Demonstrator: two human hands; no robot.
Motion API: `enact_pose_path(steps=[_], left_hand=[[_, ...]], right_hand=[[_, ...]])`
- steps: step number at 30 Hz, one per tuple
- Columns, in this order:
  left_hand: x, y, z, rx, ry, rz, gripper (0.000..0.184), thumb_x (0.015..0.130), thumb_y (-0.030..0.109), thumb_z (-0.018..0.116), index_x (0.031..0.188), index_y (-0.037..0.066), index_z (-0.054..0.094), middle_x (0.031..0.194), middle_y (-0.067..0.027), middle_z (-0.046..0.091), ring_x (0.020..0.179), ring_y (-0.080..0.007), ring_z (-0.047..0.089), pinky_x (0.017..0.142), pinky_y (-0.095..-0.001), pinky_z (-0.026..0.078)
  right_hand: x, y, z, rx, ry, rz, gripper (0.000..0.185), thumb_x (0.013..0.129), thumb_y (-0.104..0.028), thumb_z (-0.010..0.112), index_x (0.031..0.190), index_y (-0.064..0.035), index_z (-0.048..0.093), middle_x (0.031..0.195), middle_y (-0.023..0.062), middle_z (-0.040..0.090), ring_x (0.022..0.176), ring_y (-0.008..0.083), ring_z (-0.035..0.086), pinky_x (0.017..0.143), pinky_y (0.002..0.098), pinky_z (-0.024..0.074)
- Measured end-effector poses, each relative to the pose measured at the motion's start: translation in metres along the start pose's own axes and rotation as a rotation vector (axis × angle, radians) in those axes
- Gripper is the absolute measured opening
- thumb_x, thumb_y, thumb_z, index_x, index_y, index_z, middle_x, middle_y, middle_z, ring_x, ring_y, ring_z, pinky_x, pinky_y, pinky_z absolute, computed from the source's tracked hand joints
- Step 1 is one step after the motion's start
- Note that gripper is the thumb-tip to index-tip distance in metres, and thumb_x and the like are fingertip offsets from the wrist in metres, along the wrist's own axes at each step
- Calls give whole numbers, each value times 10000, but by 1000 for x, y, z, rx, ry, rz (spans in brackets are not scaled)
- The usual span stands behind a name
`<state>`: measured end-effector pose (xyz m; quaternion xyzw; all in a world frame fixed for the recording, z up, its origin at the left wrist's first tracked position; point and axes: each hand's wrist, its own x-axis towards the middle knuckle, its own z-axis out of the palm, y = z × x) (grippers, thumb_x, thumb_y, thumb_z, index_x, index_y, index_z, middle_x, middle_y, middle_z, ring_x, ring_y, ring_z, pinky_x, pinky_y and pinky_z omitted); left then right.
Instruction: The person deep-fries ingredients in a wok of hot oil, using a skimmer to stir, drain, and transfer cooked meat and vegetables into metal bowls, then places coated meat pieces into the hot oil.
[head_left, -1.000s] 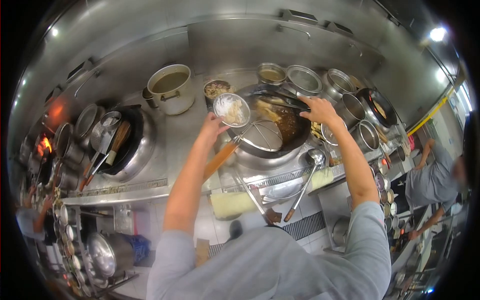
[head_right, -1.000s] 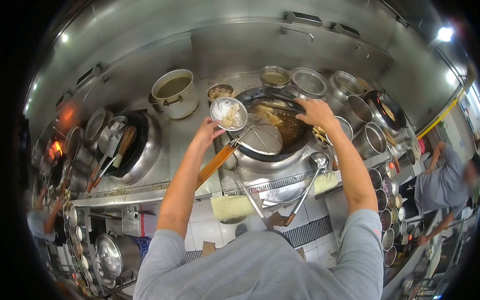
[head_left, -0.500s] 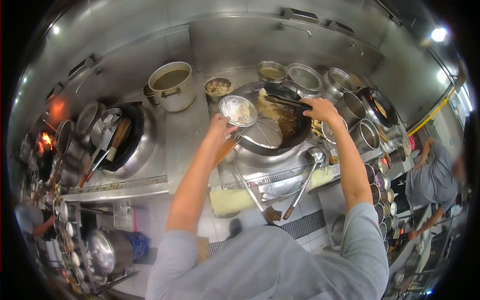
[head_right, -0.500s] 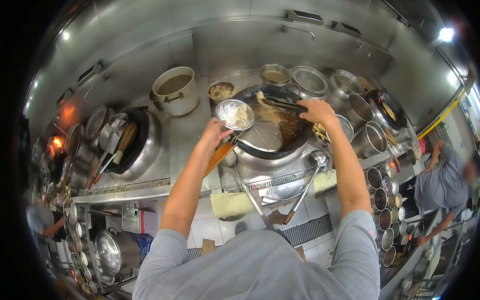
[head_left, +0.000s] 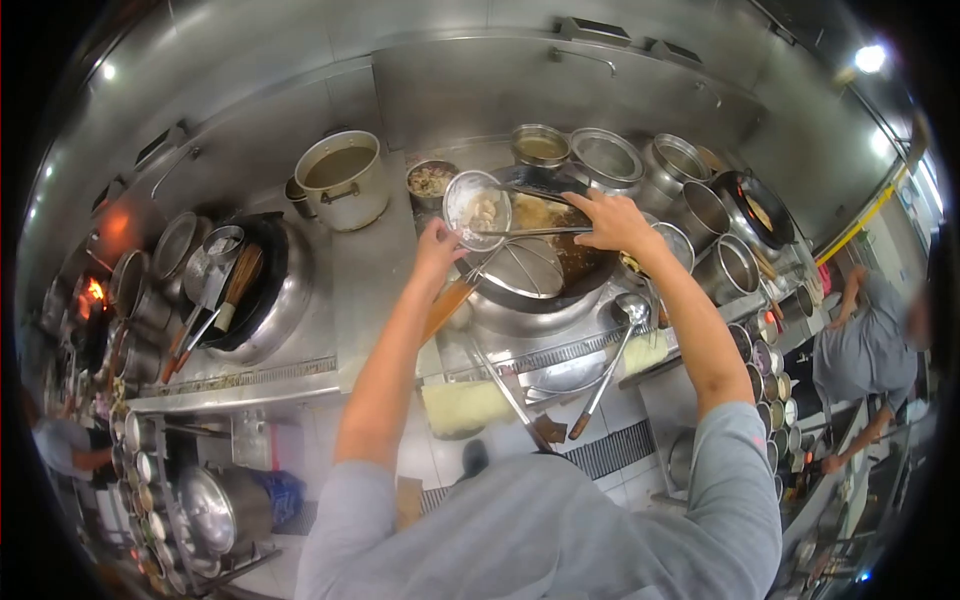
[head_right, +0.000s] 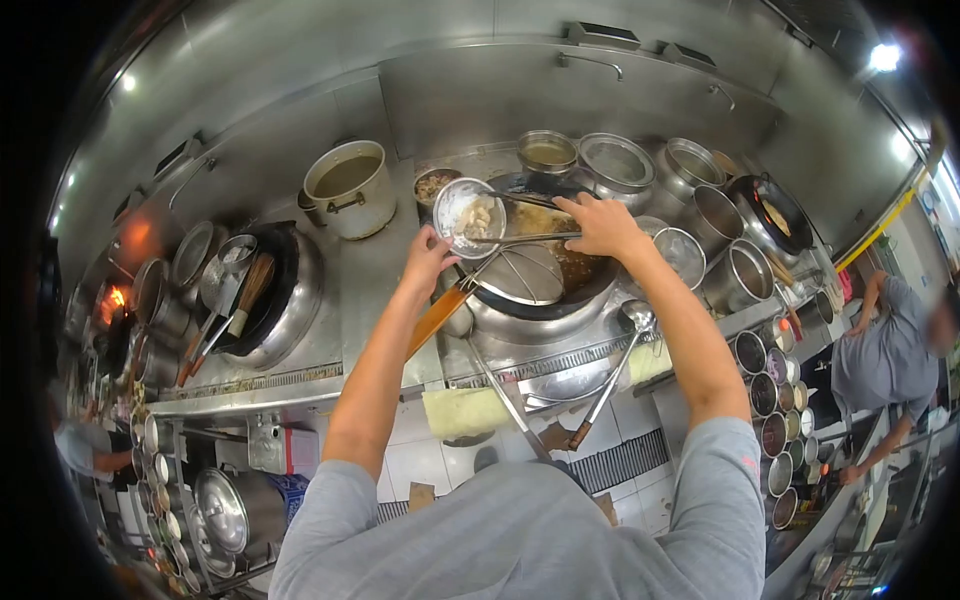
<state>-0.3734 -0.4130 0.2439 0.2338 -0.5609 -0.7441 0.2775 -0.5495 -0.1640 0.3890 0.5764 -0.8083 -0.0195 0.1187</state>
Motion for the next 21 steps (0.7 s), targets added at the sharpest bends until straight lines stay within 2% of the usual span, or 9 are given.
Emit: enact_pose_path(steps=[3,5,8,12,14,15,16,19,21], left_hand=[[0,-2,11,35,-48,128,178,873,23,565,834,77,400,909,-50,438,828,-173,535,716,-331,583],[-2,-2,15,-81,77,7,158,870,15,557,847,44,403,910,-78,444,818,-186,538,706,-325,591],[8,-18,1,-114,124,-99,144,878,5,536,852,33,397,941,-105,461,840,-204,552,704,-336,597],[5,-23,-13,-216,124,-147,160,899,31,519,901,30,359,977,-117,428,832,-225,558,725,-352,605],[4,-24,-18,-225,102,-177,160,904,37,515,915,30,355,978,-113,419,836,-225,551,739,-359,605],[5,-24,-16,-237,79,-196,161,908,43,510,929,29,351,978,-109,411,840,-225,544,753,-366,606],[4,-22,-13,-232,62,-198,161,908,43,510,929,29,351,978,-109,411,840,-225,544,753,-366,606],[-2,-13,-11,-203,66,-153,140,918,67,509,925,30,374,985,-102,414,870,-215,527,747,-368,603],[-7,-2,-6,-103,-1,-96,98,937,71,483,906,50,392,990,-111,493,915,-252,589,747,-395,588]], right_hand=[[0,2,10,-44,-19,12,680,711,-334,718,1332,-224,463,1018,141,607,893,341,628,754,454,511],[-2,2,9,-56,-57,7,656,724,-333,706,1329,-240,470,1010,133,611,880,341,631,755,455,512],[-11,15,8,4,-46,22,576,749,-325,676,1296,-249,513,1014,136,637,872,345,639,768,458,513],[-10,34,13,52,-175,227,525,750,-352,657,1253,-239,559,1051,164,657,955,353,631,829,443,507],[3,37,44,27,-380,396,525,765,-405,633,1249,-215,559,1111,166,638,1017,355,610,869,441,493],[10,45,75,162,-414,456,576,796,-473,592,1256,-131,537,1177,195,601,1085,363,576,915,448,465],[7,46,86,163,-410,473,576,796,-473,592,1256,-131,537,1177,195,601,1085,363,576,915,448,465],[-5,29,89,241,-291,625,696,852,-524,525,1331,-28,434,1236,242,551,1154,380,526,981,449,405],[-31,29,90,312,-205,628,684,856,-518,521,1332,-34,435,1236,238,553,1155,380,526,977,452,407]])
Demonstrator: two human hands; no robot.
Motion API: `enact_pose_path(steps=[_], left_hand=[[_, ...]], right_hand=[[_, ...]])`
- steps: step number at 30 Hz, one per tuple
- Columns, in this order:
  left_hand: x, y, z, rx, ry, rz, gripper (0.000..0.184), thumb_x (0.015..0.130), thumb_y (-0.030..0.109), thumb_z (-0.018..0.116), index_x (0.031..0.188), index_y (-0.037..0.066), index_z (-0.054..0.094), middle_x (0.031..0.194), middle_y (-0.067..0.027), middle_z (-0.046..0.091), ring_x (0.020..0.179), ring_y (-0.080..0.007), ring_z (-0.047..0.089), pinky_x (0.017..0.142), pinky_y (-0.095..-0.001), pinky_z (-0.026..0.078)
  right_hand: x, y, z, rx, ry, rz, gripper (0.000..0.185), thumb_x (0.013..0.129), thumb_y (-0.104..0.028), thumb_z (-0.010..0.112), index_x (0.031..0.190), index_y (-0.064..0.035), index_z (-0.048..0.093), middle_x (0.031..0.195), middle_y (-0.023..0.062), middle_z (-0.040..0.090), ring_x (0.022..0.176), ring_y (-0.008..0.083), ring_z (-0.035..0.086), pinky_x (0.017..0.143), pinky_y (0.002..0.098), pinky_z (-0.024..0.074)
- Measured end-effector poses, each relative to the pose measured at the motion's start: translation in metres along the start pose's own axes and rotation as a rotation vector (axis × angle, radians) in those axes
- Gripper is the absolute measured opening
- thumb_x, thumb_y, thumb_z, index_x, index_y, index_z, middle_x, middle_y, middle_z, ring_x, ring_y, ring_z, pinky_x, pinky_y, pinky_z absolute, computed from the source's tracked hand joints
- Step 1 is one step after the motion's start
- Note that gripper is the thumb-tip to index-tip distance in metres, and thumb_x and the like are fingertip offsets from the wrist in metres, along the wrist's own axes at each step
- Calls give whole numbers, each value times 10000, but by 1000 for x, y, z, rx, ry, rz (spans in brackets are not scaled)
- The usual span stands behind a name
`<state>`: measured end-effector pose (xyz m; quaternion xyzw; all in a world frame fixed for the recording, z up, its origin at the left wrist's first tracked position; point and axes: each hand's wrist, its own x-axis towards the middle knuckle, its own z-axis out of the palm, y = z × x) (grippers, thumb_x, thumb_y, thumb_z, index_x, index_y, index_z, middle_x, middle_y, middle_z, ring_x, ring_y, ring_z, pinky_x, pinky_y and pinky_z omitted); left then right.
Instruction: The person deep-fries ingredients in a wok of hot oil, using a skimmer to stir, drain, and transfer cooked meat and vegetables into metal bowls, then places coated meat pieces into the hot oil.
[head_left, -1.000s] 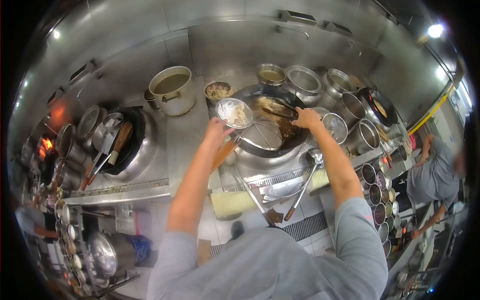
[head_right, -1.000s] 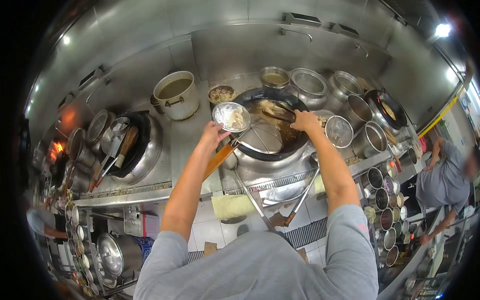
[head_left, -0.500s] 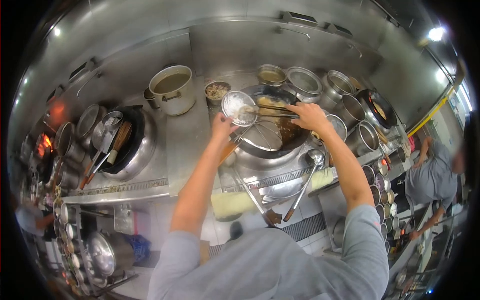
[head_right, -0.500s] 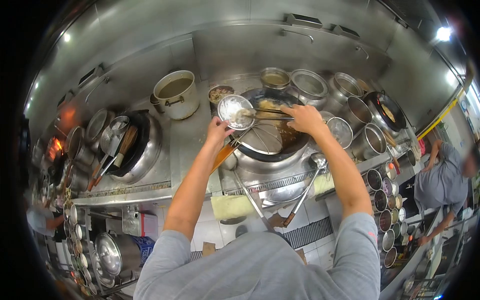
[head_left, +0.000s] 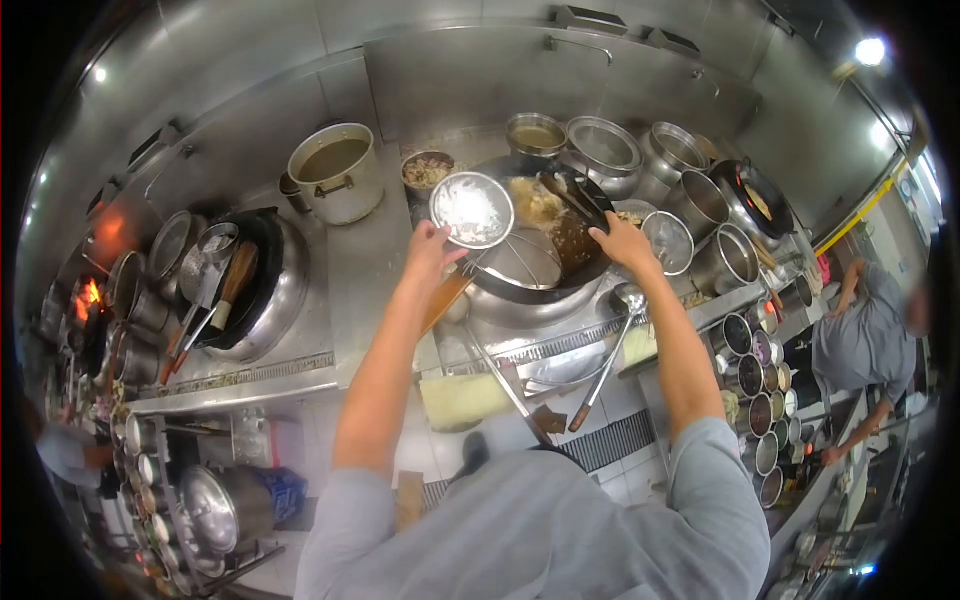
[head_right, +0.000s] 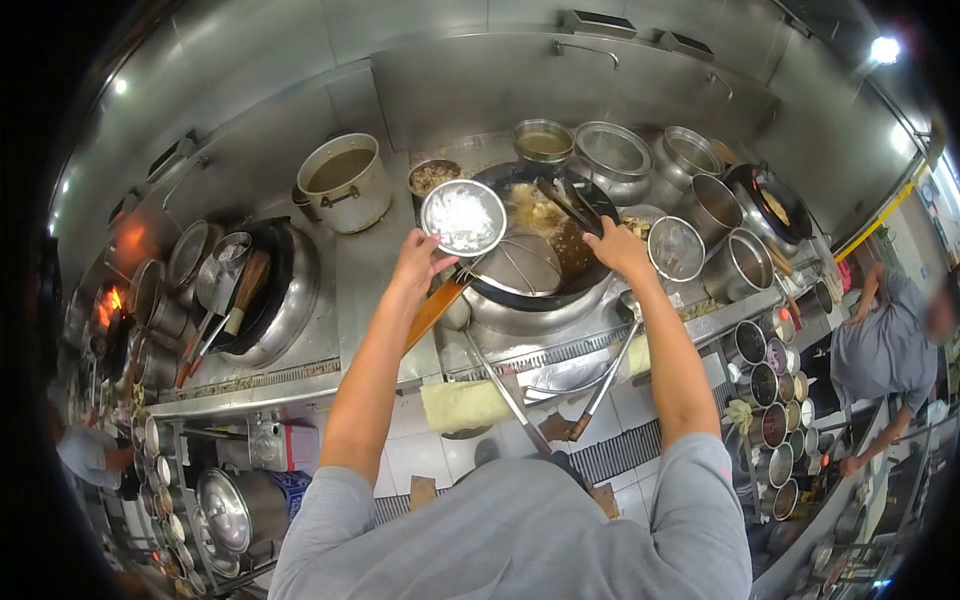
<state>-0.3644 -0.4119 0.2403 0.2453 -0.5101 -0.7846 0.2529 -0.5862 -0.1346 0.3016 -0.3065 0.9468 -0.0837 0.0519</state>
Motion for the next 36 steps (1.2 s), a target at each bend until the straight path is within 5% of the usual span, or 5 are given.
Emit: enact_pose_path(steps=[18,25,29,32,36], left_hand=[[-96,-22,44,-104,7,100,178,903,76,545,813,60,392,890,-41,434,822,-144,504,764,-380,584],[-111,-35,100,283,-389,-3,94,915,144,545,918,78,478,924,-28,496,853,-148,549,768,-374,560],[-171,-51,166,293,-642,27,403,933,220,521,1307,98,431,1299,-113,488,1150,-215,528,871,-376,500],[-166,-114,155,586,-414,414,439,946,352,509,1300,91,519,1067,-102,669,846,-224,679,779,-331,520],[-217,-137,144,1270,-382,1031,534,853,99,583,1370,130,450,1398,-175,403,1277,-347,400,1028,-427,346]], right_hand=[[-126,47,-28,-78,222,-36,635,844,-429,589,1360,-107,409,1108,224,582,983,379,608,783,475,506],[-237,101,-19,812,-387,244,673,830,-484,621,1390,-170,420,1250,152,561,711,135,542,481,256,408],[-336,155,64,1220,-190,341,636,851,-418,638,1388,-164,411,856,22,547,500,58,395,403,221,323],[-447,179,84,1611,38,476,516,887,-355,605,1333,-158,435,700,-45,479,458,48,400,370,205,311],[-595,222,106,1950,673,688,511,905,-311,593,1346,-150,390,695,-31,473,454,54,428,357,207,335]])
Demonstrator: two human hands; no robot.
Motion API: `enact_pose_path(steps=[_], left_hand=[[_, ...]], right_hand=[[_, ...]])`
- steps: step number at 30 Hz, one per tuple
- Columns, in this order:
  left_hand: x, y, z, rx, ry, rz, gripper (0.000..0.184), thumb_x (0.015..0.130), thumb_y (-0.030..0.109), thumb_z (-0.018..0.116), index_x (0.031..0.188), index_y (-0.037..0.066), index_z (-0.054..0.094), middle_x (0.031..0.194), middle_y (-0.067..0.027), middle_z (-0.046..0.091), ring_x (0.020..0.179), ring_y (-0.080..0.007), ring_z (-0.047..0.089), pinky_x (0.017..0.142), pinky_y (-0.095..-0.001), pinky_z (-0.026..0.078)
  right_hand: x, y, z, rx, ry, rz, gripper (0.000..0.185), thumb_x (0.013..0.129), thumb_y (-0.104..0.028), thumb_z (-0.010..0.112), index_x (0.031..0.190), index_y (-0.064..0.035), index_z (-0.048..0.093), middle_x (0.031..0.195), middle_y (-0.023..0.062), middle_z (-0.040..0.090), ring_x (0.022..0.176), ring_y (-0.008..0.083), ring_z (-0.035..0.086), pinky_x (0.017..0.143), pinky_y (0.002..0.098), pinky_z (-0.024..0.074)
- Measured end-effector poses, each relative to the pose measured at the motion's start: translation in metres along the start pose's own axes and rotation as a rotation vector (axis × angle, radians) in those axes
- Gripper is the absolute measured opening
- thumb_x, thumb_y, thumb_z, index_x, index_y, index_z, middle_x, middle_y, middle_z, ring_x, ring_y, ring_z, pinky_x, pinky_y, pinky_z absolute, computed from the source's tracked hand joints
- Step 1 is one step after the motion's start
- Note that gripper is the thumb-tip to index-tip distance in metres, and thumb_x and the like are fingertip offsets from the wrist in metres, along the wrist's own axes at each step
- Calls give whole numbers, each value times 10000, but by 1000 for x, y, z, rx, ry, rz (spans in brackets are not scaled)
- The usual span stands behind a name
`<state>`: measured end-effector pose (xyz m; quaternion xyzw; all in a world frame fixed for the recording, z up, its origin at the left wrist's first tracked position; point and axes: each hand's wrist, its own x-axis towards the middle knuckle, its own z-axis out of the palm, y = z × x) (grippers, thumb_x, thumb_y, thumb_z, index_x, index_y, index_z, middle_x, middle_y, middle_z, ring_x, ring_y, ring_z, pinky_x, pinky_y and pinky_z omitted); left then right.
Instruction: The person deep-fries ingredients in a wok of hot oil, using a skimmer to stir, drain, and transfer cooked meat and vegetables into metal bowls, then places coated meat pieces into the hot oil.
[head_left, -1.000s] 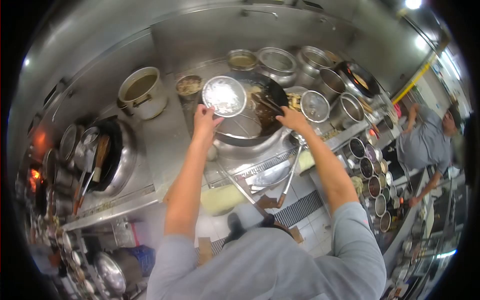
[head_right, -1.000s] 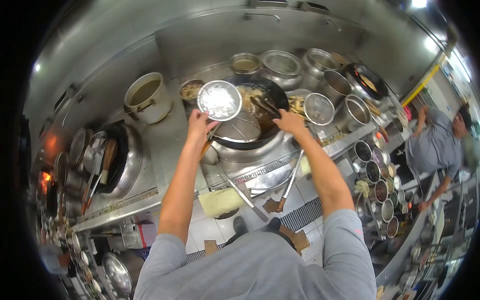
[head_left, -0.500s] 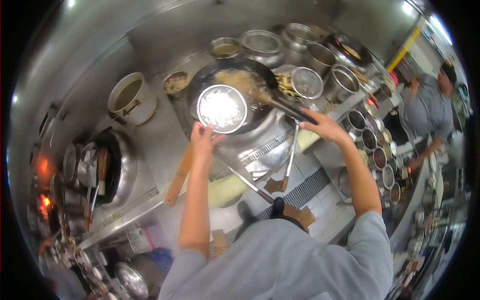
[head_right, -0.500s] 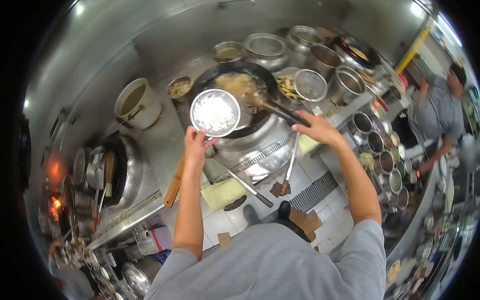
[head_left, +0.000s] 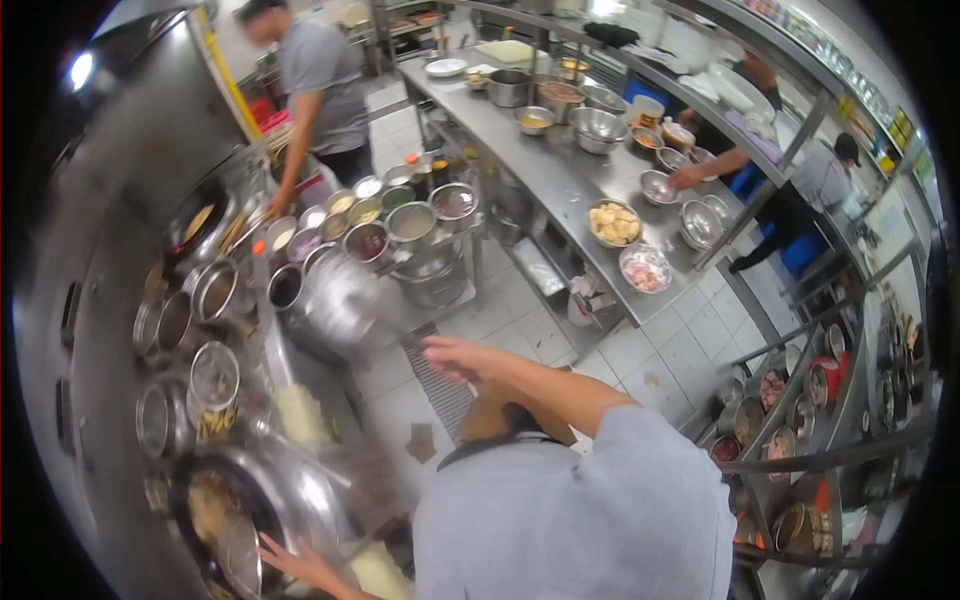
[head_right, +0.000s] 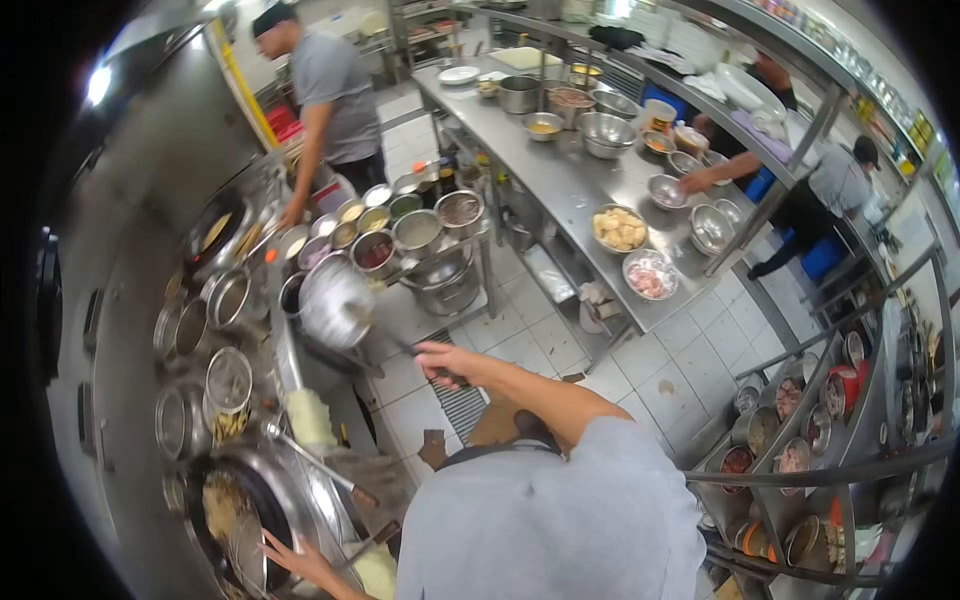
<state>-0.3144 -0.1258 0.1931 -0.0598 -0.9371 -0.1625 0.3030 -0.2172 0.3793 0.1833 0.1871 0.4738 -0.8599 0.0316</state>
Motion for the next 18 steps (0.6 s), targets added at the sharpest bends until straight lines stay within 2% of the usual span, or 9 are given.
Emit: enact_pose_path(steps=[2,4,5,7,9,11,13,15,18], left_hand=[[-10,34,7,-135,-141,-50,558,834,66,583,1371,129,446,1431,-171,353,1322,-357,330,1065,-433,297],[-19,94,-15,-164,-188,-104,444,853,151,560,1236,-69,512,1233,-280,535,1111,-391,551,921,-443,454],[-20,107,-6,-162,-199,-93,444,853,151,560,1236,-69,512,1233,-280,535,1111,-391,551,921,-443,454],[-26,125,19,-61,-73,129,509,869,263,546,1258,-63,506,1249,-291,519,1126,-421,532,964,-443,424],[-31,147,44,-78,-92,201,504,866,217,572,1285,-51,491,1265,-283,515,1140,-411,533,999,-431,402],[-34,153,79,-295,-280,199,569,812,54,587,1361,104,448,1402,-177,387,1294,-369,365,1071,-428,285],[-33,204,77,-260,-377,148,559,803,42,579,1347,70,451,1401,-181,386,1291,-375,366,1073,-435,283],[-30,253,69,-200,-440,273,545,805,35,580,1335,49,456,1401,-175,387,1276,-365,389,1059,-426,313],[-31,275,76,-261,-461,275,528,803,14,581,1319,44,472,1386,-177,408,1269,-358,403,1055,-418,323]], right_hand=[[-34,-22,-74,93,261,-153,508,908,-307,588,1344,-147,382,706,-24,478,458,57,430,356,210,335],[-63,-35,-157,148,525,-276,417,912,-311,578,1266,-158,420,707,-21,475,458,59,423,349,220,333],[-82,-46,-194,162,645,-332,354,914,-314,572,1209,-166,445,704,-21,470,458,60,420,344,227,333],[-128,-72,-248,228,820,-414,254,908,-338,576,1065,-168,471,694,-24,454,449,67,406,342,241,331],[-168,-94,-301,242,1031,-413,235,905,-346,578,1015,-161,483,692,-22,452,451,72,410,354,244,337],[-197,-125,-351,327,1174,-435,221,909,-350,571,940,-155,471,661,-15,449,444,95,415,363,256,344],[-213,-147,-439,554,1161,-419,240,896,-322,594,870,-135,446,614,-6,444,426,109,418,350,249,340],[-218,-169,-514,660,1203,-449,257,902,-318,581,827,-123,432,596,19,442,408,131,413,340,269,339],[-213,-192,-580,797,1230,-474,231,879,-286,608,924,-92,491,642,54,463,466,143,428,405,268,361]])
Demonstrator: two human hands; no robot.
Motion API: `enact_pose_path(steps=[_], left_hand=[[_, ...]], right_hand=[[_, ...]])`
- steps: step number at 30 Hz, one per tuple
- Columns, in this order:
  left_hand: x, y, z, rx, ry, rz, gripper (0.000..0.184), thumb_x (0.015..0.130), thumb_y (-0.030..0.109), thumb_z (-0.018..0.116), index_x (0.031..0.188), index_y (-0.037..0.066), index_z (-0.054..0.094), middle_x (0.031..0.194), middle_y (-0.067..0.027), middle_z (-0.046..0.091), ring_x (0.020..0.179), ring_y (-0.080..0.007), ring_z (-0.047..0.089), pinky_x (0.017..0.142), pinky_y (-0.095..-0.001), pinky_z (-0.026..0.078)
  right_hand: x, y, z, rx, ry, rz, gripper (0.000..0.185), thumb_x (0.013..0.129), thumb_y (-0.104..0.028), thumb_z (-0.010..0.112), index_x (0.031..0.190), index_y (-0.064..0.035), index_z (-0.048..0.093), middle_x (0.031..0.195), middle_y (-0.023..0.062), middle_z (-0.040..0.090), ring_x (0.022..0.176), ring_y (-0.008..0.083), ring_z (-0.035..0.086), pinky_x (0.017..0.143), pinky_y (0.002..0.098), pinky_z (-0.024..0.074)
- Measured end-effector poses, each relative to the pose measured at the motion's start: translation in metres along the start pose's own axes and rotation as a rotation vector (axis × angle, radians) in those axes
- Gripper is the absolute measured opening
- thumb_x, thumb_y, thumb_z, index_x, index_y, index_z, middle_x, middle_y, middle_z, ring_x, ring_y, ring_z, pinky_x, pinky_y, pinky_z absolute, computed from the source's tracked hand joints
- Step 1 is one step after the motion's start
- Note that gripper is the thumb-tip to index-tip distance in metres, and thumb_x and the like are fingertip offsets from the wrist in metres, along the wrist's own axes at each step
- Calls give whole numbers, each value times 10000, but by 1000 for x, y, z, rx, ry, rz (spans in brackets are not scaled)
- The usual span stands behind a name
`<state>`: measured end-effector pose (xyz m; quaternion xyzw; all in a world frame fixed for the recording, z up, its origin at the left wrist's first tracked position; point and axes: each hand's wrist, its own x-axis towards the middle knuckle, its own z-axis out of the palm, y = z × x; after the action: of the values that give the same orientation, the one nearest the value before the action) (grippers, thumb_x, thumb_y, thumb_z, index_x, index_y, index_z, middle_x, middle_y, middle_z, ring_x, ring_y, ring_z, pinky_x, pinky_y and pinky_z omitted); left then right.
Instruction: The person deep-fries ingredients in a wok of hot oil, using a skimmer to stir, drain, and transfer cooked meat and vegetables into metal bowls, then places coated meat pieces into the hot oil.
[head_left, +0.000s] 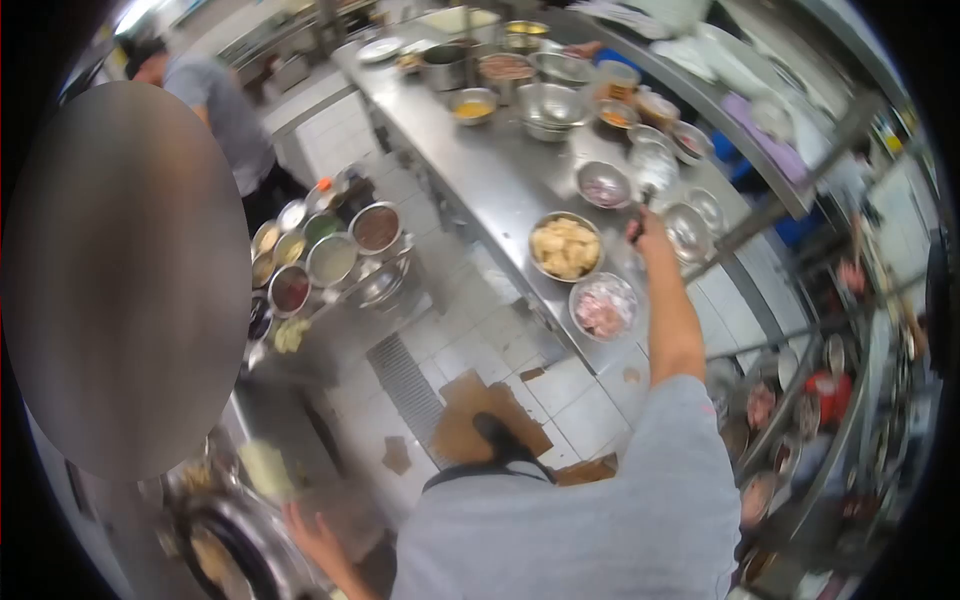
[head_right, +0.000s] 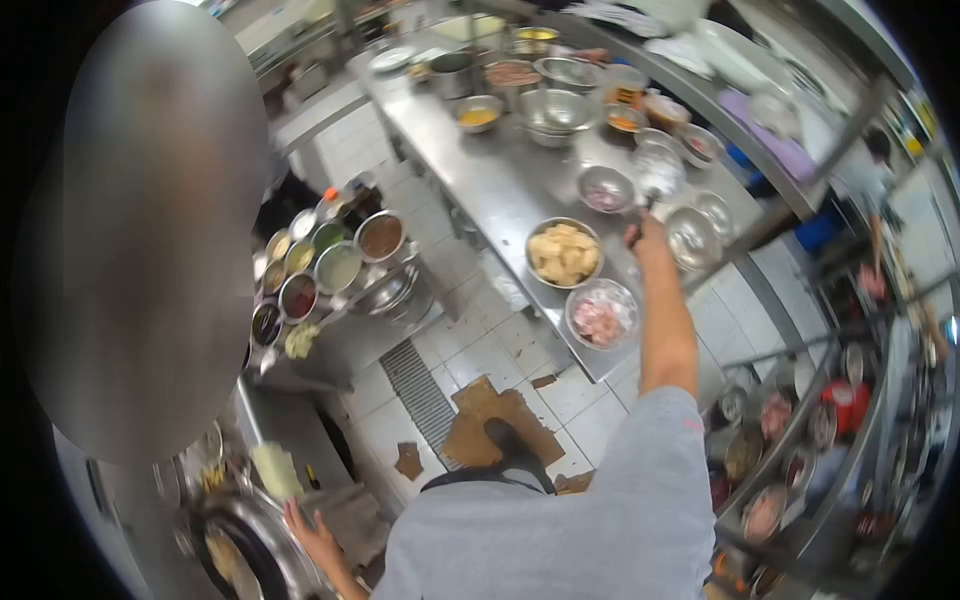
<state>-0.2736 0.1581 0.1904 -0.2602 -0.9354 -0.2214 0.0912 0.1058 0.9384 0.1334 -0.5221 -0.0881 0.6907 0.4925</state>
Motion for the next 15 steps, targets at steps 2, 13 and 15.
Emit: enact_pose_path(steps=[2,13,15], left_hand=[[8,20,-6,-8,-51,-28,513,798,-6,585,1301,48,495,1351,-178,454,1256,-354,424,1054,-411,328],[-77,-27,-61,-96,55,-531,417,816,87,622,1227,113,558,1062,-133,606,969,-325,595,832,-399,483],[-115,-38,-61,-136,-6,-600,400,821,102,620,1217,103,563,1064,-135,605,967,-326,592,834,-397,482]], right_hand=[[17,7,-18,-15,-138,-36,270,878,-298,600,967,-62,505,728,78,505,490,143,441,444,269,386],[-183,190,110,-498,-714,-1,407,899,-490,529,991,-95,494,790,5,506,526,78,404,383,198,295],[-224,244,125,-764,-923,218,364,879,-459,577,1015,-133,486,829,-5,509,530,64,394,386,197,269]])
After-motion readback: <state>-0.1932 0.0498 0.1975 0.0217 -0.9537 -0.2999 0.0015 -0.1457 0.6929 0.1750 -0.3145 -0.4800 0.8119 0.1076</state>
